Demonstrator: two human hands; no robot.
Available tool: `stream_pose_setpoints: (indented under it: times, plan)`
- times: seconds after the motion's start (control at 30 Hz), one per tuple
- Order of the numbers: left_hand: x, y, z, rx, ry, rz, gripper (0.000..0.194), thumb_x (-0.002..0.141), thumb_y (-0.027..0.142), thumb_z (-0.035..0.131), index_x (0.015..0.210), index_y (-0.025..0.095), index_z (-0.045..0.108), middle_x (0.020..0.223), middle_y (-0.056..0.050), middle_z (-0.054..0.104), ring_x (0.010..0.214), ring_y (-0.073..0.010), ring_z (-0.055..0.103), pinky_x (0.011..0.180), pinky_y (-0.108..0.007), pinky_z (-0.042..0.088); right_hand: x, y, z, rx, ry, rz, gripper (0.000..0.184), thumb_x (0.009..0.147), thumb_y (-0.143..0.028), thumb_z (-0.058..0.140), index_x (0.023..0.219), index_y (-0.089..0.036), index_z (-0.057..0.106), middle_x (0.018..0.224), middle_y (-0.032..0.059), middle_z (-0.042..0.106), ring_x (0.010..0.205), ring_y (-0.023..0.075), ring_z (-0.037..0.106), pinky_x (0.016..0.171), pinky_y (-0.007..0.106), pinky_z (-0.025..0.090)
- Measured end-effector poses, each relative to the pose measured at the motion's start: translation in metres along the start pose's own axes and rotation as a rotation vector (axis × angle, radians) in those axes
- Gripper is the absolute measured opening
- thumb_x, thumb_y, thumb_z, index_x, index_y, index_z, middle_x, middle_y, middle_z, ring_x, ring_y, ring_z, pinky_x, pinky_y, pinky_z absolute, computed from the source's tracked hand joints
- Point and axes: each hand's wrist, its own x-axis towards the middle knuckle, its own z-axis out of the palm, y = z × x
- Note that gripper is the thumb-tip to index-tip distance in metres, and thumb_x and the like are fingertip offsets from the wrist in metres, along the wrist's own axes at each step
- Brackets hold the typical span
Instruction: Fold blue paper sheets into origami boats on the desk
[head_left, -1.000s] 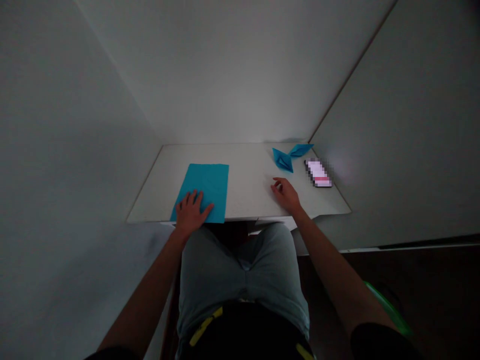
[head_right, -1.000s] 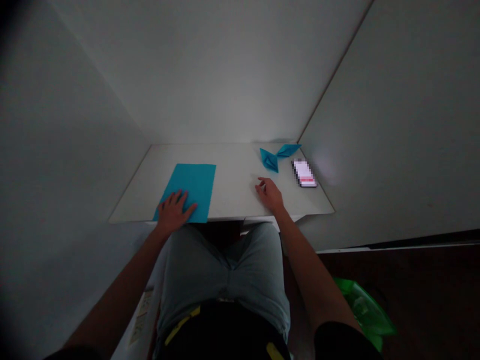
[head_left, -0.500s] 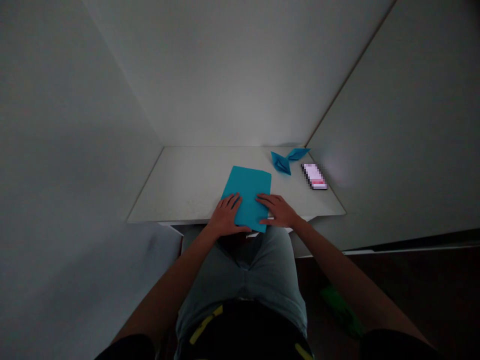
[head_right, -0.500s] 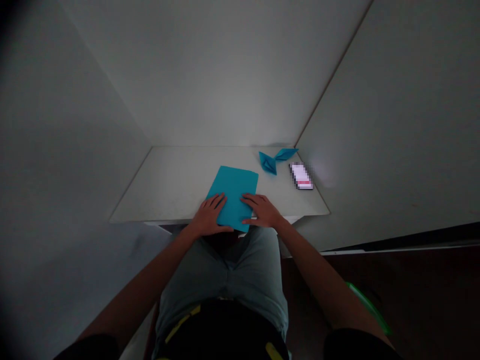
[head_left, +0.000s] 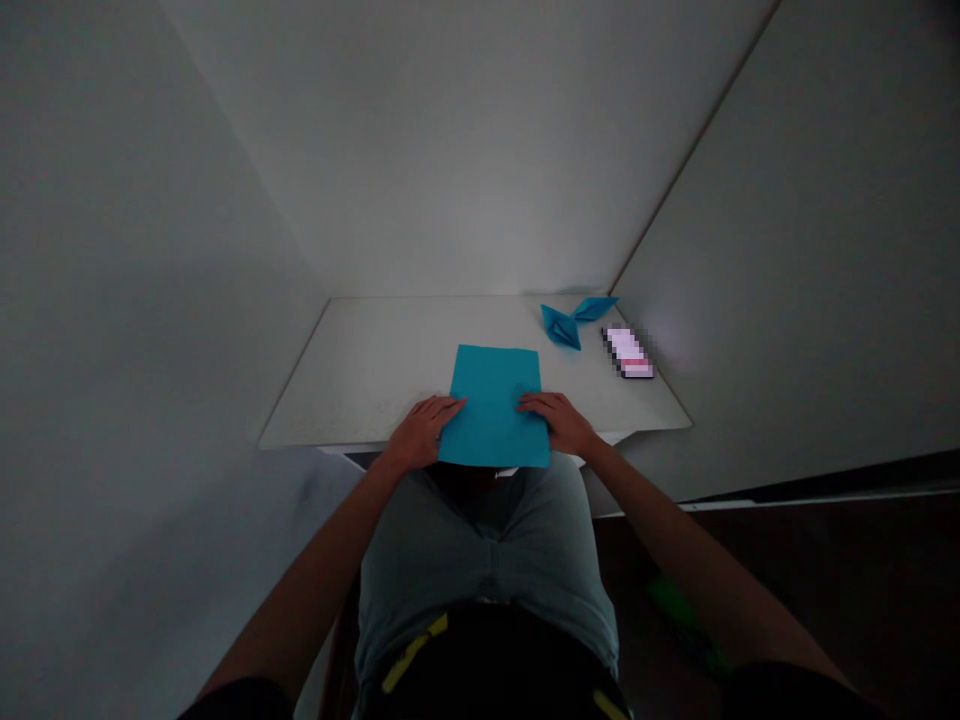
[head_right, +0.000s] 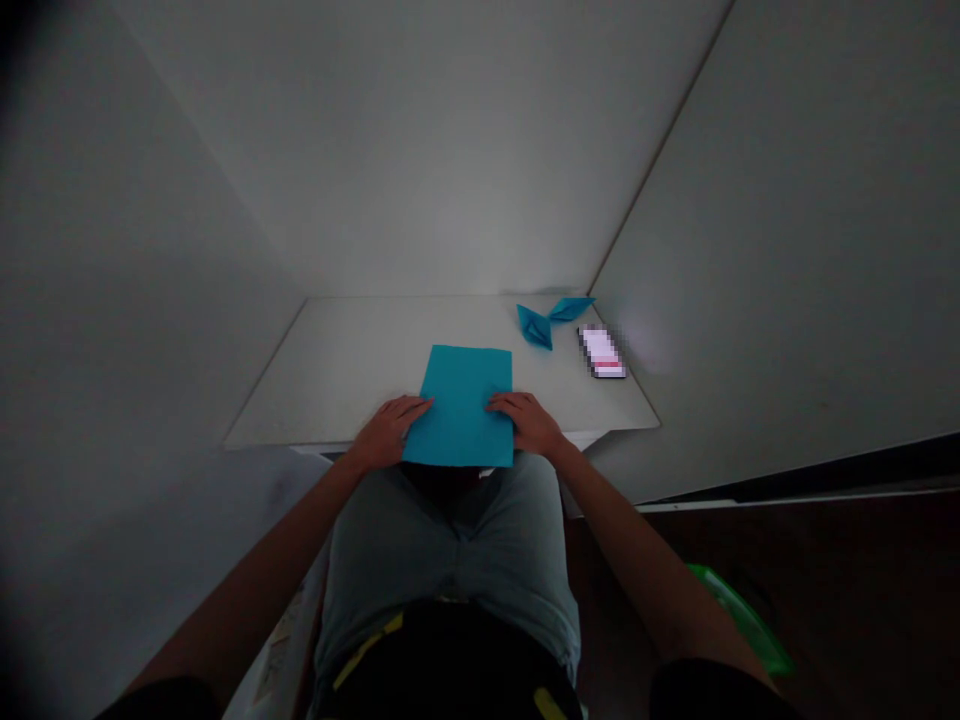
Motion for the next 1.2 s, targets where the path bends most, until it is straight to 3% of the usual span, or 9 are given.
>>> stream_pose_setpoints:
  times: [0.13,0.2,0.3,0.4,0.63,0.73,0.87,1.07,1.2]
  plan:
    - [0.009,0.001,-0.001,-0.093,0.053,-0.04,0.043,0.098,0.03,0.068,0.14,0.033,0.073,0.159,-0.007,0.063,0.152,-0.0317,0.051,0.125,-0.056,0.039,0.006,-0.005,-0.002,0.088,0.098,0.074,0.024,0.1,-0.04,0.067,0.117,-0.031,0.08,0.134,0.0093,0.077,0.132,0.0333,0.068,0.114,0.054,0.048]
    - [0.017,-0.002,0.001,-0.171,0.119,-0.106,0.026,0.103,0.041,0.062,0.116,0.03,0.082,0.135,-0.007,0.078,0.137,-0.0303,0.064,0.119,-0.053,0.046,0.01,-0.006,-0.003,0.126,0.144,0.131,0.033,0.104,-0.053,0.059,0.099,-0.028,0.08,0.112,0.0095,0.082,0.112,0.0324,0.074,0.105,0.052,0.053]
    - [0.031,-0.006,0.006,-0.304,0.223,-0.214,0.043,0.106,0.055,0.054,0.088,0.024,0.079,0.094,-0.006,0.081,0.097,-0.0266,0.075,0.098,-0.043,0.057,0.014,-0.004,-0.002,0.168,0.162,0.215,0.056,0.106,-0.065,0.046,0.075,-0.025,0.07,0.076,0.0054,0.073,0.076,0.026,0.068,0.083,0.043,0.056]
    - [0.044,-0.006,0.011,-0.393,0.311,-0.335,0.052,0.104,0.064,0.052,0.084,0.022,0.076,0.078,-0.003,0.075,0.076,-0.0226,0.07,0.083,-0.036,0.058,0.015,-0.002,-0.002,0.204,0.218,0.328,0.06,0.103,-0.073,0.046,0.074,-0.025,0.065,0.066,0.0015,0.066,0.065,0.0218,0.06,0.07,0.036,0.052]
    - [0.053,-0.004,0.019,-0.364,0.333,-0.241,0.031,0.081,0.056,0.086,0.089,0.026,0.08,0.1,-0.008,0.081,0.1,-0.0296,0.074,0.103,-0.049,0.056,0.012,-0.003,-0.003,0.314,0.26,0.358,0.046,0.093,-0.071,0.067,0.09,-0.026,0.077,0.086,0.0044,0.078,0.084,0.0274,0.07,0.08,0.041,0.06]
    - [0.051,-0.007,0.02,-0.473,0.345,-0.288,0.03,0.086,0.054,0.082,0.089,0.024,0.078,0.098,-0.009,0.081,0.099,-0.0293,0.076,0.103,-0.051,0.058,0.011,-0.002,-0.003,0.356,0.28,0.356,0.043,0.094,-0.067,0.067,0.096,-0.026,0.08,0.096,0.0054,0.081,0.09,0.0288,0.073,0.087,0.043,0.061]
    - [0.05,-0.005,0.02,-0.703,0.334,-0.311,0.038,0.095,0.056,0.068,0.111,0.023,0.077,0.109,-0.008,0.082,0.1,-0.0265,0.078,0.097,-0.046,0.062,0.011,0.0,0.0,0.403,0.308,0.362,0.04,0.098,-0.06,0.063,0.109,-0.026,0.08,0.1,0.002,0.082,0.093,0.029,0.076,0.093,0.047,0.063]
    - [0.048,-0.001,0.016,-0.623,0.318,-0.351,0.039,0.086,0.054,0.079,0.11,0.024,0.077,0.101,-0.005,0.083,0.092,-0.0252,0.077,0.093,-0.044,0.064,0.015,0.001,-0.001,0.357,0.254,0.32,0.041,0.09,-0.065,0.074,0.102,-0.027,0.082,0.103,0.004,0.083,0.1,0.0321,0.077,0.098,0.051,0.062]
    - [0.047,-0.002,0.009,-0.586,0.269,-0.245,0.026,0.079,0.035,0.085,0.101,0.024,0.08,0.107,-0.008,0.084,0.106,-0.0288,0.078,0.104,-0.048,0.061,0.016,0.001,-0.006,0.327,0.23,0.171,0.032,0.088,-0.062,0.078,0.094,-0.03,0.082,0.112,0.0066,0.084,0.116,0.0333,0.076,0.11,0.055,0.056]
